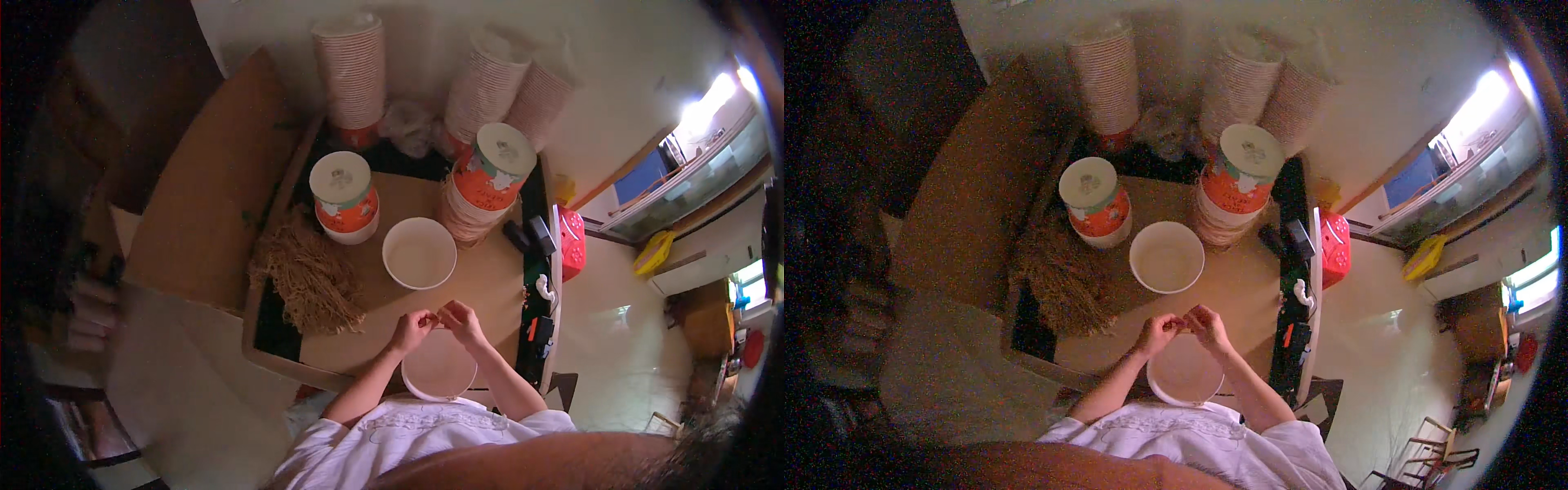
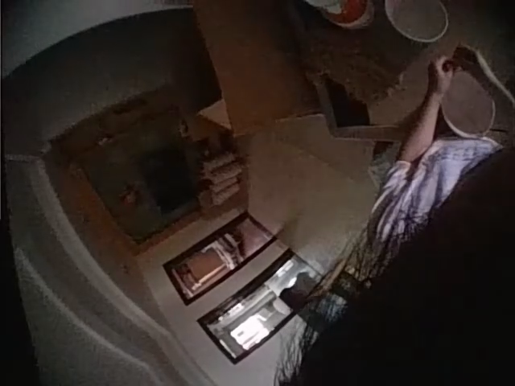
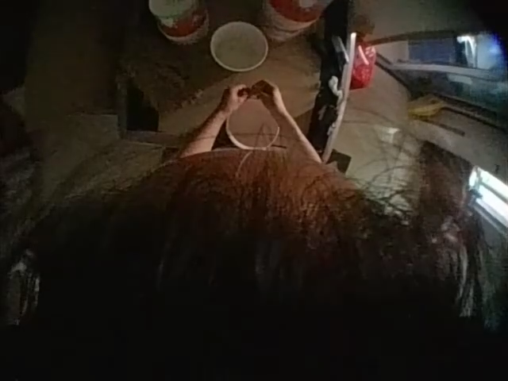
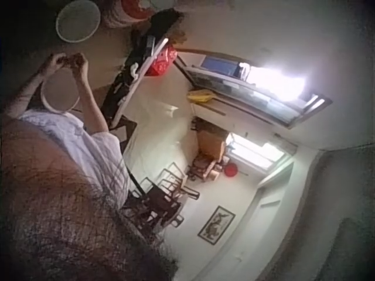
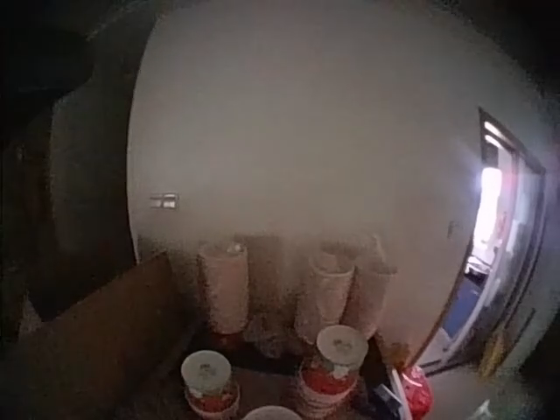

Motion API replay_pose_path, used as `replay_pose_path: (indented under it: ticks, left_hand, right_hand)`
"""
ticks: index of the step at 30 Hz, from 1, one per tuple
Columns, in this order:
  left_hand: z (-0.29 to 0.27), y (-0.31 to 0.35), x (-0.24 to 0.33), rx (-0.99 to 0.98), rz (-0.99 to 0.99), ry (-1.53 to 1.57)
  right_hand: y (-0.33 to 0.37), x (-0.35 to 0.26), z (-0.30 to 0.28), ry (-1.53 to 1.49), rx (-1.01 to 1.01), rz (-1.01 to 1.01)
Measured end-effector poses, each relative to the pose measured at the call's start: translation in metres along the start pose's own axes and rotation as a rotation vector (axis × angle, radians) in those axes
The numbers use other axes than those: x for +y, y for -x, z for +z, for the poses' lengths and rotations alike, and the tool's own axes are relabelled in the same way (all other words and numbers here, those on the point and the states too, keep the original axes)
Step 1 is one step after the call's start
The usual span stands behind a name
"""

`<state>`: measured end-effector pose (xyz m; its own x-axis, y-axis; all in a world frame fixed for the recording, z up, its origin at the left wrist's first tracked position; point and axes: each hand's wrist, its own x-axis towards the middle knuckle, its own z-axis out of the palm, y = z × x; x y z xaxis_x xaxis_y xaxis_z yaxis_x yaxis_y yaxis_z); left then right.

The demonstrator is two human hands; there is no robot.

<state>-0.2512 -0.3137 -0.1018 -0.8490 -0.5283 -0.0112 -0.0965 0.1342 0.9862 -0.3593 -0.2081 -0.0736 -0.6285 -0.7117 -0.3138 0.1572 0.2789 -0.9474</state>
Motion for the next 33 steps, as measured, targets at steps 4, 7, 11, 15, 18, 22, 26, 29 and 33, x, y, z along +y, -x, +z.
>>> replay_pose_path:
  ticks: [4,7,11,15,18,22,26,29,33]
  left_hand:
    - [0.0,0.002,0.001,-0.003,-0.122,-0.014]
    - [0.0,0.0,0.007,-0.027,-0.144,-0.031]
    - [0.0,0.0,0.004,-0.021,-0.12,-0.038]
    - [0.005,0.002,0.004,0.017,-0.048,-0.068]
    - [0.002,0.002,-0.003,0.04,-0.033,-0.069]
    - [-0.024,-0.004,0.01,-0.097,-0.162,0.301]
    - [-0.055,-0.004,0.028,-0.391,-0.262,0.329]
    - [-0.063,-0.008,0.005,-0.411,-0.174,0.182]
    - [-0.054,-0.013,0.003,-0.327,-0.038,0.028]
  right_hand:
    - [-0.002,-0.015,0.006,0.264,0.097,0.178]
    - [-0.005,-0.007,0.005,0.37,0.014,0.115]
    - [-0.006,-0.001,0.001,0.334,-0.039,0.053]
    - [-0.005,0.009,-0.004,0.241,-0.046,-0.077]
    - [0.003,-0.001,0.001,0.229,-0.015,-0.15]
    - [0.003,0.008,0.007,0.189,0.014,-0.104]
    - [0.012,-0.01,0.013,0.494,0.05,-0.284]
    - [0.012,-0.016,0.018,0.553,0.04,-0.372]
    - [0.01,-0.013,0.016,0.547,0.021,-0.417]
